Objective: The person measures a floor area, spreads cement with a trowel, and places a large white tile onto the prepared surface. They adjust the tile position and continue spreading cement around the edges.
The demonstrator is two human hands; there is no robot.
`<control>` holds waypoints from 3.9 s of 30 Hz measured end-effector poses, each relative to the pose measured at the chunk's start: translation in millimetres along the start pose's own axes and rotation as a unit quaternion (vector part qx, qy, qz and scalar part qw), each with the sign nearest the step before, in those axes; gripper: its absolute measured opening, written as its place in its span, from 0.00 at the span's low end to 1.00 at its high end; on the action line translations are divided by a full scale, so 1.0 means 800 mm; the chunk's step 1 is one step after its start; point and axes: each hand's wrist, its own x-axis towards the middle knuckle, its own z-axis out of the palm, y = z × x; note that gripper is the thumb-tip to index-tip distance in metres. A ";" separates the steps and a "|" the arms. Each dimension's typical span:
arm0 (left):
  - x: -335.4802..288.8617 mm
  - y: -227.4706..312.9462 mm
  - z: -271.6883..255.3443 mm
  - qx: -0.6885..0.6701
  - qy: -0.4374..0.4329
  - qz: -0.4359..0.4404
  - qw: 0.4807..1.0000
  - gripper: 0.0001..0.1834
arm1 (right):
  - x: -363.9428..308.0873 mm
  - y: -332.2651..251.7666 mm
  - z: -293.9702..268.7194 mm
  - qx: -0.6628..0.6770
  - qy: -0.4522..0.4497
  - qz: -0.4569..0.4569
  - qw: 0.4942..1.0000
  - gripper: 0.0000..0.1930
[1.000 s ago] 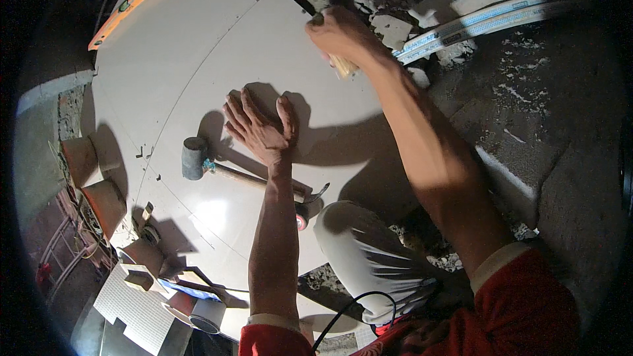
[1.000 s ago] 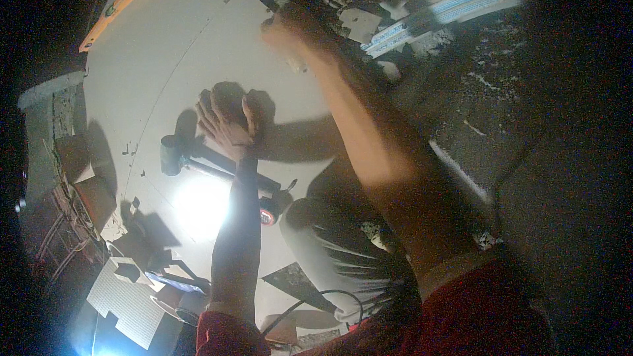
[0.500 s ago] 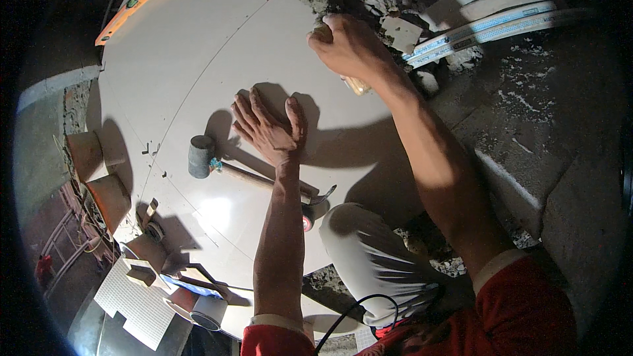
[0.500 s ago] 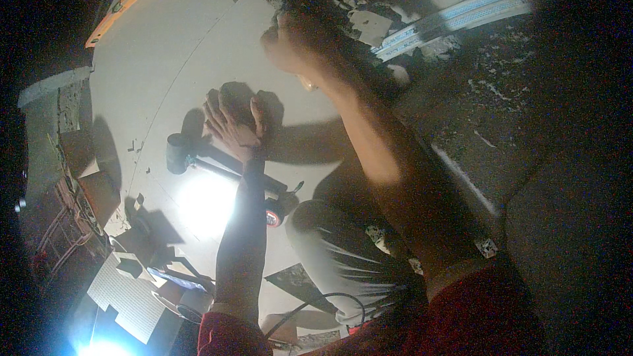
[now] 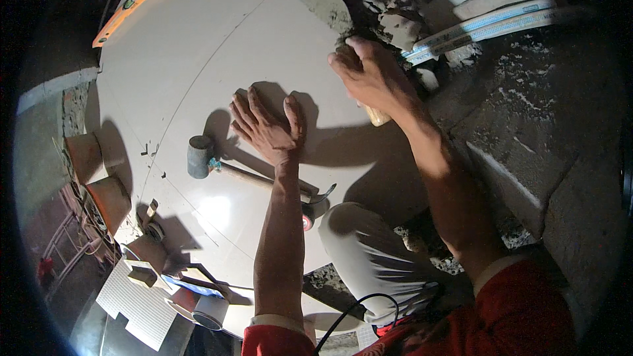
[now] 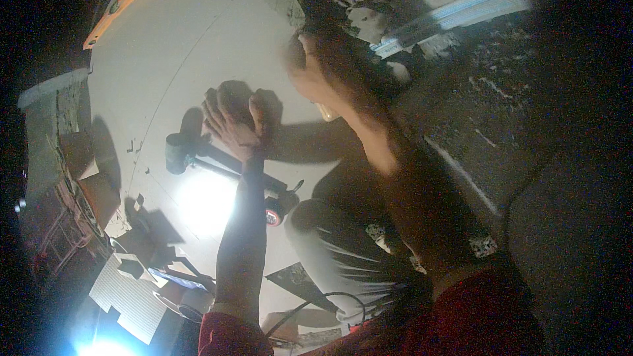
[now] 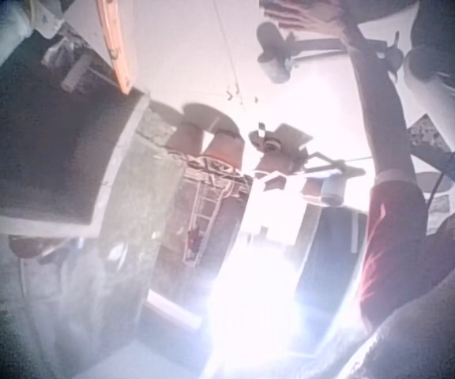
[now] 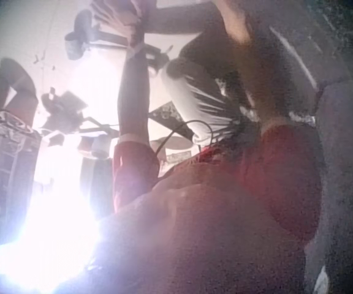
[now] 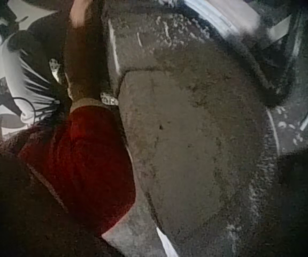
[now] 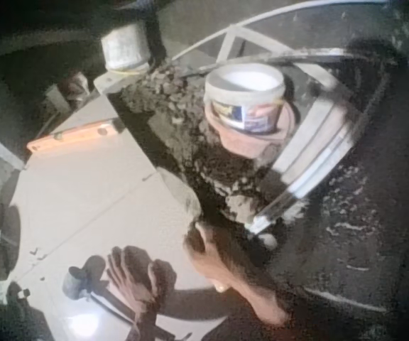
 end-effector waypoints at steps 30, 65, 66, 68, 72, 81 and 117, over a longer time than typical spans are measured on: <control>0.000 -0.007 0.008 -0.002 0.005 -0.005 1.000 0.45 | -0.055 -0.011 -0.026 -0.229 -0.005 0.024 0.973 0.29; 0.001 -0.005 0.008 -0.006 0.026 0.020 0.999 0.44 | -0.133 0.042 -0.015 -0.203 0.069 -0.102 0.971 0.24; 0.001 -0.005 0.008 -0.006 0.022 0.021 1.000 0.44 | -0.135 0.045 -0.013 -0.297 0.149 -0.193 0.923 0.25; 0.001 -0.005 0.009 -0.011 0.021 0.017 1.000 0.44 | -0.137 0.053 -0.007 -0.463 0.154 -0.283 0.826 0.26; 0.001 -0.004 0.014 0.032 0.055 0.005 0.998 0.42 | -0.143 0.058 0.005 -0.350 0.167 -0.307 0.869 0.26; 0.000 -0.011 0.013 -0.001 0.019 0.021 1.000 0.45 | -0.189 0.037 -0.042 0.002 0.025 0.096 0.995 0.19; -0.001 -0.012 0.017 -0.009 0.032 0.012 0.999 0.46 | -0.237 0.031 -0.021 0.012 0.039 0.145 0.989 0.21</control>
